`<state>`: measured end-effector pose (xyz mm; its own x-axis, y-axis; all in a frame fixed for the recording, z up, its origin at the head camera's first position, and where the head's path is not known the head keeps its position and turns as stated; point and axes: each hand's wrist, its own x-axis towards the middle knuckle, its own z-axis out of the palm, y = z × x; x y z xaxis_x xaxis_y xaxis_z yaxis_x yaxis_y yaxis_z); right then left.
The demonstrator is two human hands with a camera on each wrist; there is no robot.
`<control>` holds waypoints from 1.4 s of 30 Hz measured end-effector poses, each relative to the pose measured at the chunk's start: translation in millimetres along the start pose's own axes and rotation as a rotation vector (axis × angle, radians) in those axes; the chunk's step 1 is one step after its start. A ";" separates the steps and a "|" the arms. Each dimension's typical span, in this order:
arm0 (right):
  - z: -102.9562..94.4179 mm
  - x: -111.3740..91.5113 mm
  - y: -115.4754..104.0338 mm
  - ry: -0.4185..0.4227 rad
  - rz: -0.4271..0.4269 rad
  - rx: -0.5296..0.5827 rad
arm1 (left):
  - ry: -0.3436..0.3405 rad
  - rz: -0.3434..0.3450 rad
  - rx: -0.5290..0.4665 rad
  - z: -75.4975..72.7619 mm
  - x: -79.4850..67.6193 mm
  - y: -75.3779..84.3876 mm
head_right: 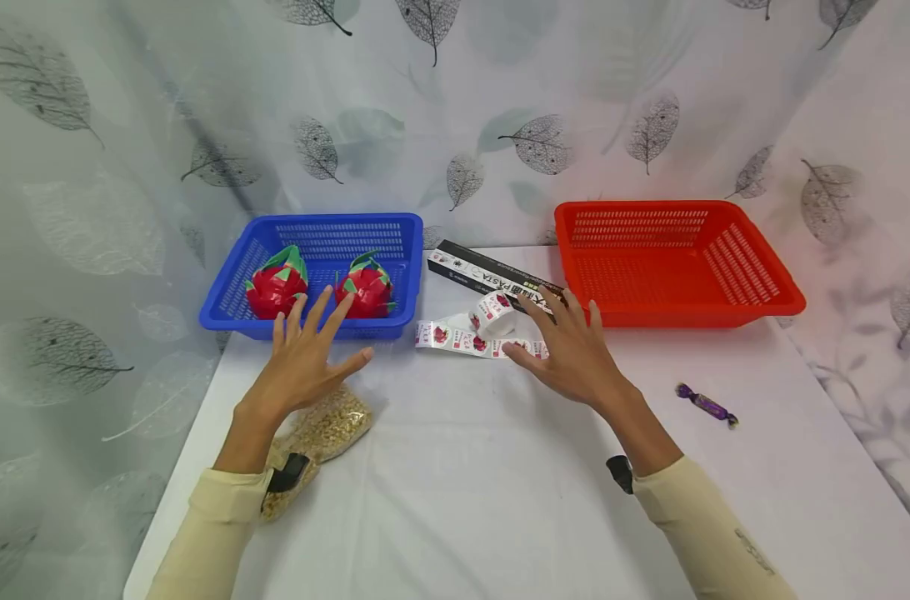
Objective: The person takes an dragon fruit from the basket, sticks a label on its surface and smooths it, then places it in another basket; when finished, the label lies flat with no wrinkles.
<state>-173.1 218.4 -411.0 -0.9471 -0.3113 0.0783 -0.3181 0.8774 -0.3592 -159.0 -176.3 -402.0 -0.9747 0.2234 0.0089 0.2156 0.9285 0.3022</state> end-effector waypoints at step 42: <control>90.6 142.2 -100.2 -0.015 -0.058 0.107 | -0.101 -0.030 -0.112 -13.6 112.3 -17.1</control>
<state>-272.0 53.2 -448.1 -0.9261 -0.3667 0.0888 -0.3656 0.8137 -0.4519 -272.9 -171.1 -393.2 -0.9683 0.2303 -0.0964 0.1731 0.8975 0.4057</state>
